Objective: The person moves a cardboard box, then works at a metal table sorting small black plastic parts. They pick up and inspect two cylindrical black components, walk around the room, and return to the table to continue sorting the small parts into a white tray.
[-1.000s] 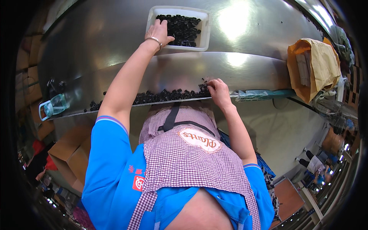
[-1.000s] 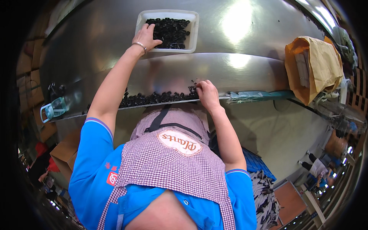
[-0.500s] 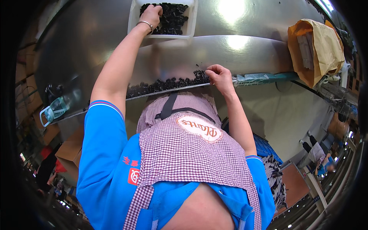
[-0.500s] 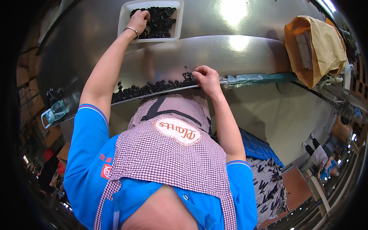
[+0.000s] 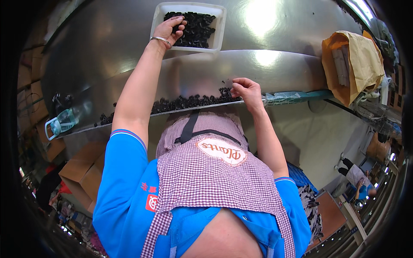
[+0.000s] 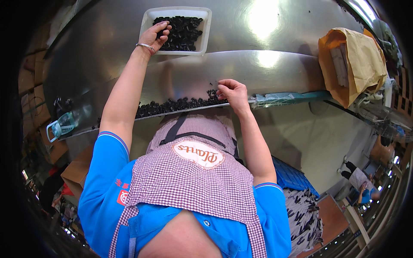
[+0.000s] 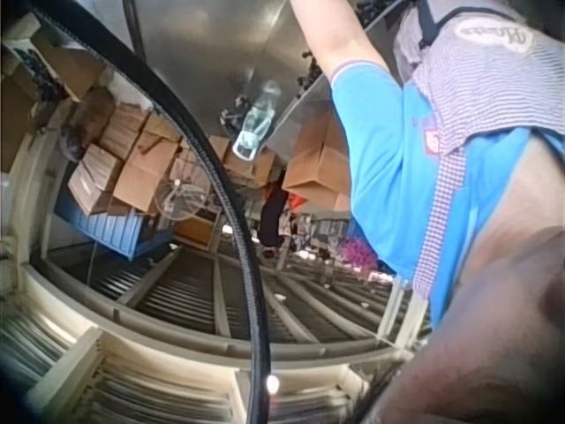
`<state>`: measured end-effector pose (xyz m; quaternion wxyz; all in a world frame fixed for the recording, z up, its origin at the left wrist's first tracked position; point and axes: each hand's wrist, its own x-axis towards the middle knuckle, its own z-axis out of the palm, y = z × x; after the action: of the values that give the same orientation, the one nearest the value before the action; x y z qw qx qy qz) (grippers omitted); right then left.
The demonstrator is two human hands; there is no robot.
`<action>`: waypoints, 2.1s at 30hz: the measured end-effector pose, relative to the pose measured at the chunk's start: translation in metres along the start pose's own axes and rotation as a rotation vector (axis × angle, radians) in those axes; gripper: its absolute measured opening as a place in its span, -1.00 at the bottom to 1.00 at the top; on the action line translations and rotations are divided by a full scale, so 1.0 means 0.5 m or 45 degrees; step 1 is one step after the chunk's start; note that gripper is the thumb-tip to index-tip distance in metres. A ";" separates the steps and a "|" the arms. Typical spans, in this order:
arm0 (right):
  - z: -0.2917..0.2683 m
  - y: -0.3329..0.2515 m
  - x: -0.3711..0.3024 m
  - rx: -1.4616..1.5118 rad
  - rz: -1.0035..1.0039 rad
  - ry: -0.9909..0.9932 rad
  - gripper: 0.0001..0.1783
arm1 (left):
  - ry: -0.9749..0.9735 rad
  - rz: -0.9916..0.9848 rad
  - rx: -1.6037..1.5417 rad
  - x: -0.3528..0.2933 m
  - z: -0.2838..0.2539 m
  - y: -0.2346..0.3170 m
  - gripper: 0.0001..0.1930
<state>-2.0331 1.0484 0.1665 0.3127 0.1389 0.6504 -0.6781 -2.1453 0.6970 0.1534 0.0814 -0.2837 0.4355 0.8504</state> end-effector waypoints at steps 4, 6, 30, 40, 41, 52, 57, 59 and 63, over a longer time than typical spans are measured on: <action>0.008 -0.016 0.002 0.019 -0.051 -0.017 -0.81 | -0.070 -0.064 -0.149 -0.036 0.034 0.007 -0.84; 0.011 -0.022 0.005 0.006 -0.059 -0.016 -0.81 | 0.008 -0.012 -0.007 -0.043 0.045 0.001 -0.83; -0.038 0.028 -0.003 -0.010 -0.001 0.026 -0.83 | -0.316 0.517 1.575 -0.272 0.071 -0.232 -0.63; -0.041 0.038 -0.026 -0.019 0.009 0.014 -0.89 | -0.338 0.912 1.897 -0.259 0.103 -0.314 -0.88; -0.037 0.031 -0.030 -0.019 0.000 0.016 -0.90 | -0.341 0.927 2.034 -0.245 0.102 -0.330 -0.87; 0.035 0.020 -0.014 0.003 -0.389 -0.105 -0.95 | -0.209 -0.202 0.667 -0.294 0.137 -0.273 -0.81; 0.050 0.020 -0.036 0.055 -0.265 -0.154 -0.93 | -0.190 -0.145 0.464 -0.333 0.135 -0.294 -0.84; 0.050 0.039 -0.035 0.143 -0.208 -0.151 -0.89 | -0.150 -0.118 0.441 -0.354 0.137 -0.289 -0.82; 0.074 0.038 -0.032 0.224 -0.022 -0.168 -0.81 | -0.217 0.059 0.605 -0.374 0.099 -0.289 -0.79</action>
<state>-2.0013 1.0170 0.1650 0.3356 0.1152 0.5674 -0.7431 -1.9558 0.8440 0.1792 0.1627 -0.1738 0.6211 0.7467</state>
